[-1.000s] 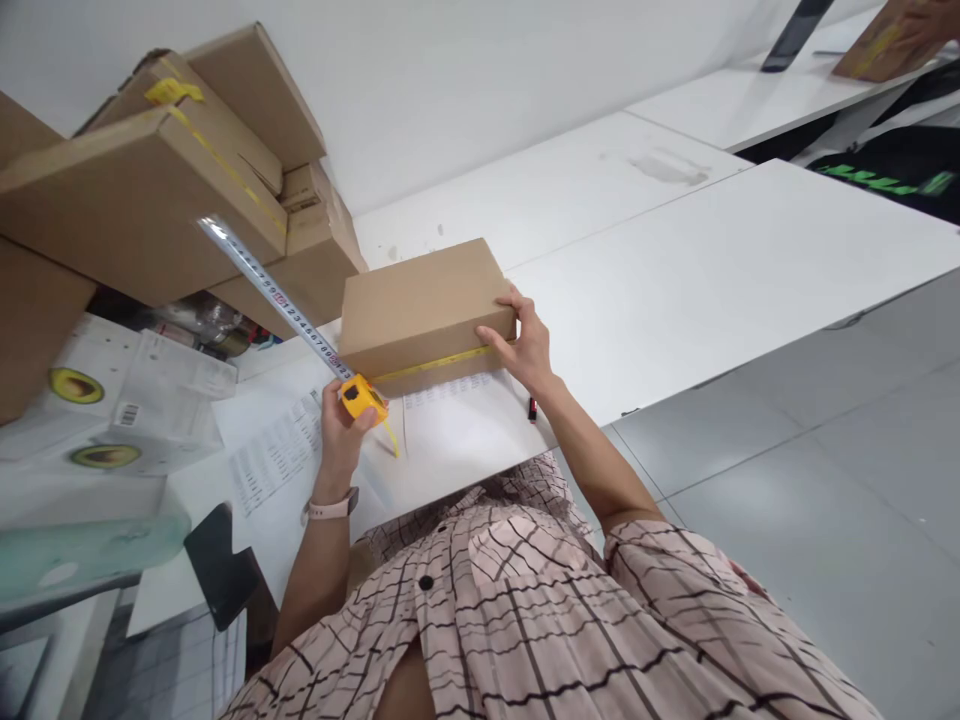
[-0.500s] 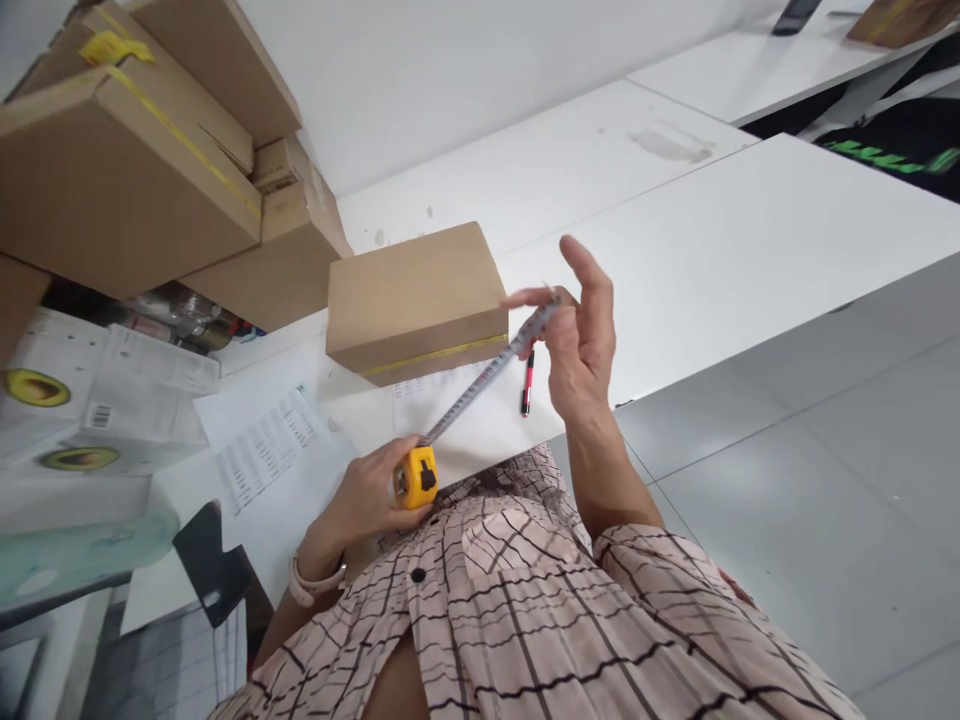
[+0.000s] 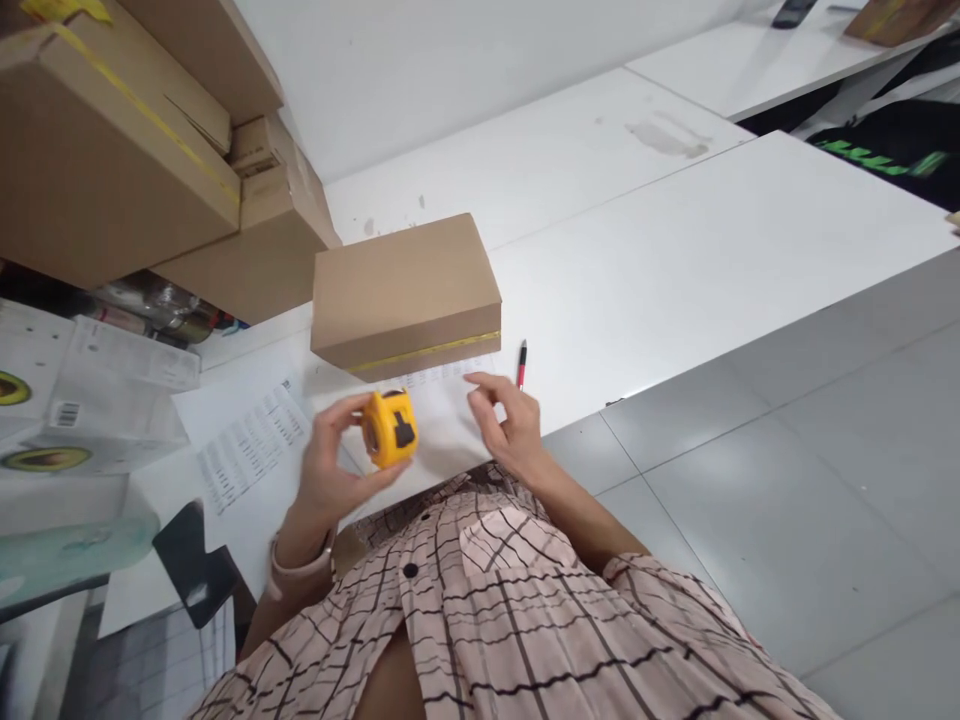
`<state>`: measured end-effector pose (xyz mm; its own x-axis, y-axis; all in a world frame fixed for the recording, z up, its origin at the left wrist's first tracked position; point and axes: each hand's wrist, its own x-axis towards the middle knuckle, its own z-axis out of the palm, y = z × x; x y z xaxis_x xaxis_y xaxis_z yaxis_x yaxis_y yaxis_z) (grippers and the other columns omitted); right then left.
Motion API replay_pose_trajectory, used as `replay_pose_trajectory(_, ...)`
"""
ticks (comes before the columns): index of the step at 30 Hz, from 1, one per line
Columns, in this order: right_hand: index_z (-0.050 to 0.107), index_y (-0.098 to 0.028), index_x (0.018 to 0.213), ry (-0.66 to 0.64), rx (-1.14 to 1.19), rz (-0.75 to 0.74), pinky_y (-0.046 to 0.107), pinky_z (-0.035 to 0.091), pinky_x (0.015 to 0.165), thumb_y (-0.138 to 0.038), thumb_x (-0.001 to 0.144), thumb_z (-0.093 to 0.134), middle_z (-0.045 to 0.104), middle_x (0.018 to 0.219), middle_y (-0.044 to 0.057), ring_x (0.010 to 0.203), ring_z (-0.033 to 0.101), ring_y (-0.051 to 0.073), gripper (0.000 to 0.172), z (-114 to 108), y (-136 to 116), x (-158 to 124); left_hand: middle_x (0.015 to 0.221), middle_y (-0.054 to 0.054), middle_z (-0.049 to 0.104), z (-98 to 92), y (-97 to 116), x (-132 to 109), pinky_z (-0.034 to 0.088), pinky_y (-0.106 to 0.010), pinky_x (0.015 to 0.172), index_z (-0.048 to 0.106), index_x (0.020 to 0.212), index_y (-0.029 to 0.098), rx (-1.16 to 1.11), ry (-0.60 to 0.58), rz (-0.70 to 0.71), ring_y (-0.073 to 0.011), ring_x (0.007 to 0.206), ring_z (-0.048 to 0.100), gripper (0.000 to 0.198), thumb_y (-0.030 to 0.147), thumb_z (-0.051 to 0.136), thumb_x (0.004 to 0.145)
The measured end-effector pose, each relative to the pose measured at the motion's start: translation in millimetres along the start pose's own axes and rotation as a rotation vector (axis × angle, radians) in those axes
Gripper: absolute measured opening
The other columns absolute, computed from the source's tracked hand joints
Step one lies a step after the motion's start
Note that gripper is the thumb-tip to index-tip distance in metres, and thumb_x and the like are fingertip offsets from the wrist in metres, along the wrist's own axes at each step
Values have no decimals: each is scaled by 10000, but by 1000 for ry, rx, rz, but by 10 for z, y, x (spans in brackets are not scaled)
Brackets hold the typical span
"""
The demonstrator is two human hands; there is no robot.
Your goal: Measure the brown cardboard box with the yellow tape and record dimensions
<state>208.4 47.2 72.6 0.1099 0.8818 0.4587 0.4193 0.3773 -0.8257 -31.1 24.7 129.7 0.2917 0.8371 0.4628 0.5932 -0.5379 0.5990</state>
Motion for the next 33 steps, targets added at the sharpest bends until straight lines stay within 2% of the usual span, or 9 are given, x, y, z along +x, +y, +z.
replay_pose_trajectory(4,635,-257,1090,121,-416,225,355,490,620,-531,997,468,679,720,20,649,635,212,335,-132,435,99,1352,-118,631,-168,-229,447,568,-461,1008,516,1393,204,162,260,-14,-301,1208,652,805,370,903,706)
replay_pose_trajectory(8,563,-213,1287,-137,-695,361,346,460,636,-627,946,543,745,867,93,815,686,294,537,-195,734,180,1392,-116,617,-173,-604,957,493,-518,1113,538,1378,203,159,314,-101,-327,1259,615,831,357,921,657)
replay_pose_trajectory(13,483,-197,1448,-430,-849,414,339,466,706,-408,1011,520,735,1199,164,1017,696,308,487,-189,687,212,1408,-65,625,-133,-994,1294,347,-492,1244,617,1335,287,-57,231,-203,-344,1390,520,738,393,935,677)
replay_pose_trajectory(15,484,-190,1472,-494,-856,395,338,462,705,-289,1028,443,732,1184,160,965,703,291,457,-215,670,219,1518,-93,545,-134,-1129,1286,287,-492,1275,550,1442,247,-180,218,-199,-350,1477,428,902,523,929,672)
replay_pose_trajectory(17,547,-174,1429,-511,-833,370,350,465,705,-210,1008,399,732,1126,164,890,703,282,448,-261,711,213,1635,-111,416,-111,-1263,1186,271,-474,1281,434,1543,227,-363,300,-219,-325,1538,352,1011,722,800,741)
replay_pose_trajectory(19,643,-161,1312,-435,-722,345,370,486,735,-181,977,394,734,1082,162,862,700,274,418,-313,811,187,1682,-86,355,-34,-1382,1002,303,-430,1268,404,1556,276,-586,435,-326,-276,1561,337,931,850,567,841)
replay_pose_trajectory(22,696,-183,1178,-206,-324,355,393,540,826,-210,965,390,756,1013,109,886,714,244,374,-353,1027,151,1612,-63,480,195,-1483,655,379,-436,1233,504,1466,307,-840,529,-591,-261,1520,423,768,844,359,936)
replay_pose_trajectory(26,645,-247,1196,-6,148,308,425,567,951,-329,968,511,768,1066,51,1002,730,216,276,-259,1284,236,1489,-102,613,526,-1440,354,349,-468,1261,594,1348,216,-984,506,-681,-262,1475,478,708,779,367,983)
replay_pose_trajectory(33,536,-277,1102,14,283,288,409,579,892,-475,936,648,768,1019,43,937,739,204,281,-36,1442,586,1551,-63,570,729,-1185,335,308,-450,1296,622,1376,262,-951,395,-602,-269,1508,448,672,755,537,929)
